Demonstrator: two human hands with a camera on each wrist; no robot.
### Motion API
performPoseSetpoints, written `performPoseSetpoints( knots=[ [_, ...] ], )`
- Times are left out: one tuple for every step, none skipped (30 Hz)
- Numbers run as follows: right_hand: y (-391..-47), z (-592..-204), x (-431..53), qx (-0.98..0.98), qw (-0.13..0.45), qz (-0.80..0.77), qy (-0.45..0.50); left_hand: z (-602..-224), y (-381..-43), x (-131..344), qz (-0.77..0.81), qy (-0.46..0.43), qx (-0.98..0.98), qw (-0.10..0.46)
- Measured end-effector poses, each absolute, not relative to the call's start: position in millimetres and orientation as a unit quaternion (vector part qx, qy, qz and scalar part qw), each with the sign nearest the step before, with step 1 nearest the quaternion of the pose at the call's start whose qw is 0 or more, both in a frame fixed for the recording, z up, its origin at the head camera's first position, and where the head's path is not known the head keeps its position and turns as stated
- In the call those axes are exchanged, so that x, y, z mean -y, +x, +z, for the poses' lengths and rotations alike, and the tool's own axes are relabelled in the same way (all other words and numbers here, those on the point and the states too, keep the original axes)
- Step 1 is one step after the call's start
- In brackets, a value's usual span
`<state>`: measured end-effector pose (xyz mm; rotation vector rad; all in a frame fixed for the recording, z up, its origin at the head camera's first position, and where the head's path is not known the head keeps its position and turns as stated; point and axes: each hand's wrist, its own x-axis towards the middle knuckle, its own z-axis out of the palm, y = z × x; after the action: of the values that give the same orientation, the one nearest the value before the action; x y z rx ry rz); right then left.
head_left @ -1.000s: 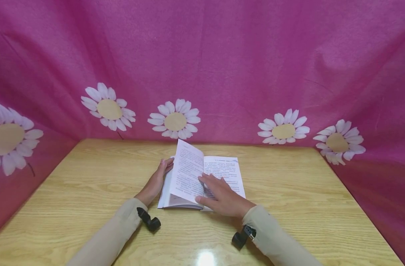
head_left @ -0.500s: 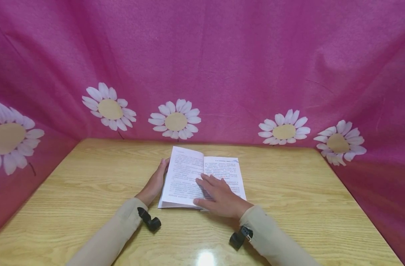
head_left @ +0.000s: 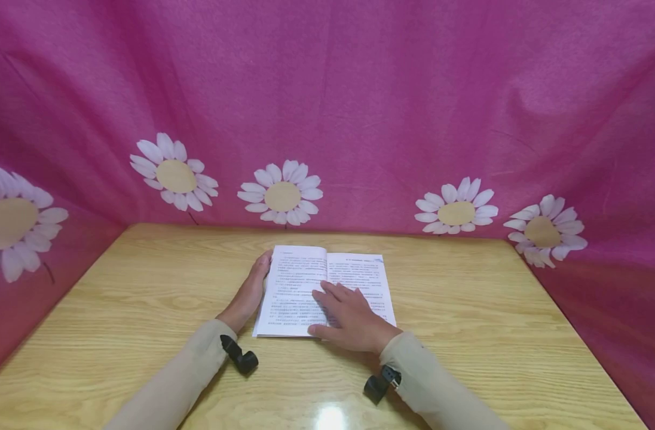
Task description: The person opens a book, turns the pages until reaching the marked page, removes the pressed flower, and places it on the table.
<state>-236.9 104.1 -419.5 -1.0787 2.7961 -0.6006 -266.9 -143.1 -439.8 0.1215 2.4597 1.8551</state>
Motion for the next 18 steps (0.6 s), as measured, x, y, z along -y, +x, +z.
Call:
performPoseSetpoints(
  knots=[
    [-237.0, -419.7, -103.6, -0.914, 0.042, -0.195, -0.353, -439.6, -266.9, 143.0, 0.599, 0.036, -0.800, 0.028],
    [-236.9, -419.5, -103.1, -0.915, 0.041, -0.193, -0.353, -439.5, -267.1, 142.9, 0.596, 0.033, -0.802, 0.027],
    [-236.7, -419.1, -102.6, -0.915, 0.041, -0.191, -0.352, -439.4, -267.3, 142.7, 0.594, 0.032, -0.803, 0.024],
    [-236.8, -418.9, -102.2, -0.916, 0.041, -0.188, -0.351, -439.5, -267.7, 142.7, 0.593, 0.034, -0.804, 0.021],
    [-237.0, -419.0, -101.7, -0.917, 0.040, -0.186, -0.351, -439.7, -268.1, 142.5, 0.589, 0.039, -0.807, 0.019],
    [-237.0, -418.9, -101.4, -0.918, 0.040, -0.183, -0.350, -440.0, -268.5, 142.4, 0.583, 0.045, -0.811, 0.019],
    [-237.2, -419.1, -101.2, -0.919, 0.040, -0.181, -0.349, -440.2, -268.5, 142.4, 0.574, 0.054, -0.817, 0.017],
    [-237.4, -419.1, -100.9, -0.919, 0.040, -0.179, -0.349, -440.4, -268.5, 142.5, 0.562, 0.066, -0.824, 0.015],
    [-237.6, -419.4, -100.7, -0.919, 0.040, -0.177, -0.349, -440.7, -268.3, 142.5, 0.547, 0.083, -0.833, 0.011],
    [-237.7, -419.7, -100.6, -0.920, 0.040, -0.175, -0.349, -441.1, -268.1, 142.7, 0.528, 0.102, -0.843, 0.008],
    [-237.9, -420.0, -100.5, -0.920, 0.040, -0.175, -0.349, -441.5, -267.8, 142.9, 0.504, 0.121, -0.855, 0.005],
    [-237.9, -420.1, -100.4, -0.920, 0.039, -0.173, -0.350, -442.0, -267.3, 143.2, 0.481, 0.138, -0.866, 0.001],
    [-237.8, -420.2, -100.3, -0.920, 0.038, -0.173, -0.351, -442.9, -267.0, 143.7, 0.457, 0.157, -0.876, -0.006],
    [-237.7, -420.3, -100.3, -0.919, 0.038, -0.174, -0.352, -443.7, -266.7, 144.0, 0.435, 0.173, -0.884, -0.011],
    [-237.4, -420.2, -100.3, -0.919, 0.036, -0.172, -0.353, -444.6, -266.4, 144.2, 0.413, 0.189, -0.891, -0.017],
    [-237.1, -420.2, -100.2, -0.918, 0.034, -0.173, -0.354, -445.6, -266.1, 144.5, 0.392, 0.200, -0.898, -0.019],
    [-236.9, -420.1, -100.1, -0.918, 0.034, -0.174, -0.355, -446.4, -265.8, 144.7, 0.376, 0.209, -0.903, -0.018],
    [-236.5, -420.0, -100.1, -0.917, 0.033, -0.174, -0.356, -447.0, -265.4, 144.9, 0.362, 0.216, -0.907, -0.017]
  ],
)
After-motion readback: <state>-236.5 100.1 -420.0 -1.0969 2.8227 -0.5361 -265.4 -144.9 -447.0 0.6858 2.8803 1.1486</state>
